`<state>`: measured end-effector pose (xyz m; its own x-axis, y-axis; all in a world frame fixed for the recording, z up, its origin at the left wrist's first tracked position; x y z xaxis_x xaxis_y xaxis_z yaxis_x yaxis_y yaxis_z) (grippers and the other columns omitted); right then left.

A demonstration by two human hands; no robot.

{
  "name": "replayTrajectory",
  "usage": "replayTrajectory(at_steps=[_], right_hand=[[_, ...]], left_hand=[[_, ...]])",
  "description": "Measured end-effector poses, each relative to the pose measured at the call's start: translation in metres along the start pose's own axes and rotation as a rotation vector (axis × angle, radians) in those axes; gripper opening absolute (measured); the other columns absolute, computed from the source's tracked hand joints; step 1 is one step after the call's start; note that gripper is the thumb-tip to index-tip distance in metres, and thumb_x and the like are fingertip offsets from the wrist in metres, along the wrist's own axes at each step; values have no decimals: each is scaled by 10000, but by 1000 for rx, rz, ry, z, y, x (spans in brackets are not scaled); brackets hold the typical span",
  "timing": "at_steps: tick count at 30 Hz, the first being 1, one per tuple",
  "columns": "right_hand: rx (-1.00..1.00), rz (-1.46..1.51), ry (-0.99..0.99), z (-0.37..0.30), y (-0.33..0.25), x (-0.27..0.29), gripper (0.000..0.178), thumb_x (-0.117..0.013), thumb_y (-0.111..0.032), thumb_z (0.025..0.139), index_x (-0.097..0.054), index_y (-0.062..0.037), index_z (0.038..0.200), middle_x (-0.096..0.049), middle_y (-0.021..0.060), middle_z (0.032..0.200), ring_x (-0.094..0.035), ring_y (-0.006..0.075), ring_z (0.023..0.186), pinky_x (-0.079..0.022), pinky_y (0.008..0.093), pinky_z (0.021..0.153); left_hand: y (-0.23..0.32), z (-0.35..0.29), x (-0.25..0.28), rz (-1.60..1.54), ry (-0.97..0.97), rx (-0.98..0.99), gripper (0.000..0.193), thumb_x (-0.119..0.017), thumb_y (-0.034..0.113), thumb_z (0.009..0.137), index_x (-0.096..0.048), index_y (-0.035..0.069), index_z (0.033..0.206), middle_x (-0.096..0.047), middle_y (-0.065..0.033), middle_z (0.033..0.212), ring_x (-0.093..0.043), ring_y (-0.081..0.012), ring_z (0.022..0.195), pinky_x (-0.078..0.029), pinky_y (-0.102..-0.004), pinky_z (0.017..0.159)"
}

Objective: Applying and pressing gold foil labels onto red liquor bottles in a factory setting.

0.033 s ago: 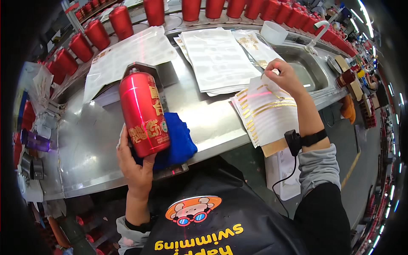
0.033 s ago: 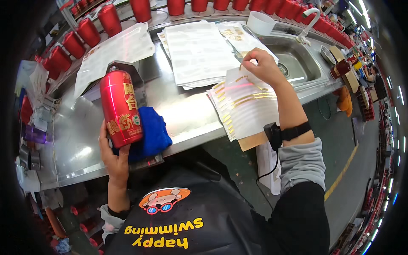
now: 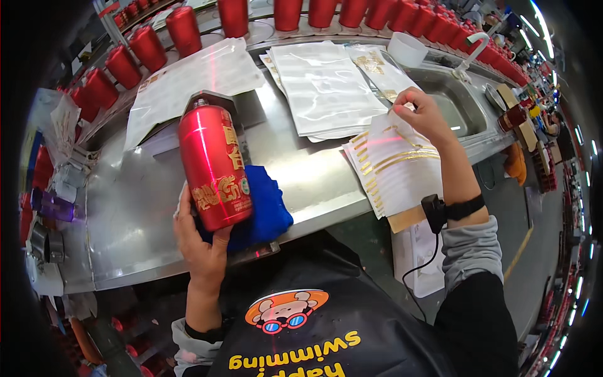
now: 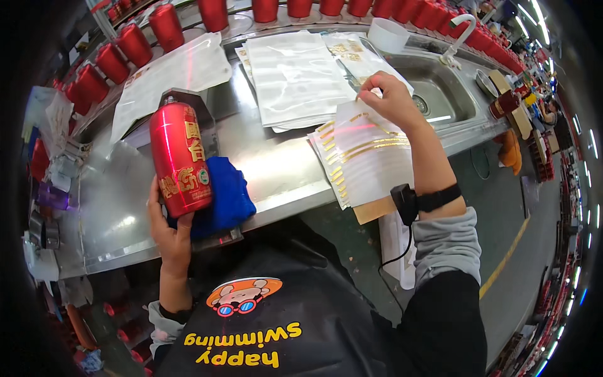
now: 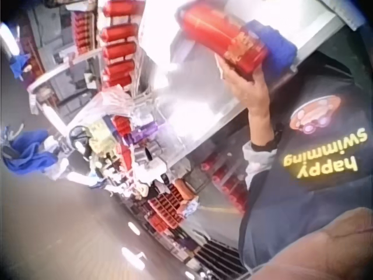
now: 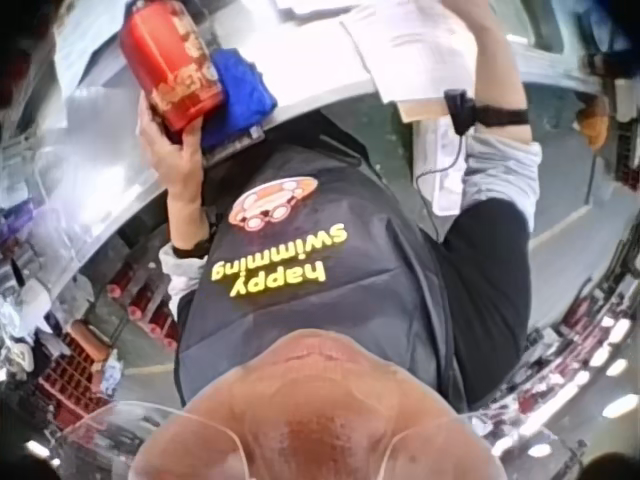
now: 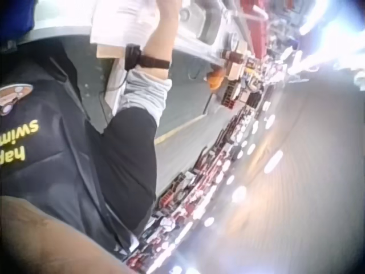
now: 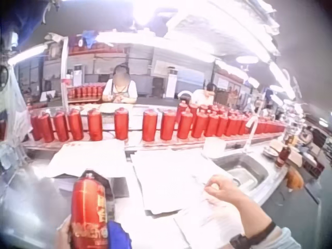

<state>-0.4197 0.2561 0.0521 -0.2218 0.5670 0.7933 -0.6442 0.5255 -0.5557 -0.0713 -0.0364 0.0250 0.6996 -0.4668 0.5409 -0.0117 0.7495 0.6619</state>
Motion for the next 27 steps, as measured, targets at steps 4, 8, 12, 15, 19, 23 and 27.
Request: replayTrajectory(at_steps=[4, 8, 12, 15, 19, 23, 27], right_hand=[[17, 214, 53, -10, -59, -12, 117, -649, -113, 855, -585, -21, 822, -563, 9, 858, -502, 103, 834, -388, 243, 735], [-35, 605, -55, -42, -131, -57, 59, -641, -60, 829, -610, -11, 816, -577, 28, 855, -505, 107, 798, -402, 252, 732], [31, 989, -107, -66, -210, -113, 60, -679, -21, 829, -621, -7, 830, -556, 55, 952, -515, 104, 840, -401, 230, 738], [18, 1013, -138, -73, -233, -137, 55, -694, -41, 838, -649, -22, 864, -531, 39, 998, -477, 72, 793, -385, 202, 688], [171, 872, -110, -72, -257, -140, 88, -720, -74, 818, -656, -34, 865, -525, 61, 1000, -497, 105, 823, -395, 216, 710], [213, 704, -90, -75, -258, -148, 90, -712, -77, 805, -646, -32, 846, -526, 105, 1004, -531, 197, 918, -432, 246, 743], [174, 684, -104, -78, -253, -157, 90, -708, -74, 805, -641, -24, 838, -521, 107, 995, -533, 196, 905, -450, 264, 713]], left_hand=[[-1, -6, 6, 91, -14, -1, 783, -718, 372, 825, -377, -24, 1409, -491, -196, 1356, -481, -349, 1182, -357, -428, 1018], [6, -6, 5, 120, -21, -41, 804, -727, 371, 810, -367, -20, 1413, -516, -193, 1314, -501, -354, 1121, -346, -441, 989], [6, -9, 5, 153, -14, -75, 822, -698, 440, 818, -366, -37, 1399, -523, -194, 1299, -508, -340, 1079, -322, -447, 987], [19, -7, 14, 31, -11, -86, 734, -676, 412, 850, -400, -25, 1371, -497, -201, 1334, -491, -345, 1114, -288, -451, 1020], [29, -1, 25, -223, -6, -35, 380, -660, 320, 880, -581, 64, 1150, -426, -234, 1409, -402, -356, 1218, -238, -440, 1058], [20, -1, 21, -289, 9, 44, 120, -659, 191, 868, -612, 80, 865, -449, -253, 1383, -406, -347, 1224, -247, -436, 1055], [14, -5, 25, -213, 12, 52, 108, -656, 173, 859, -613, 75, 875, -478, -252, 1349, -420, -352, 1214, -249, -440, 1056]])
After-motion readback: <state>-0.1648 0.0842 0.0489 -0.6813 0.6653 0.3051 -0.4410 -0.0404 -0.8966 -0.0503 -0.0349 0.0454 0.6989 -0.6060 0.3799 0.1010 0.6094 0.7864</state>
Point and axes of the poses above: each hand's wrist, its own z-axis towards the middle knuckle, its own x-axis out of the back of the hand, y = z × x, the point moved 9 cm from there along z, towards the middle knuckle
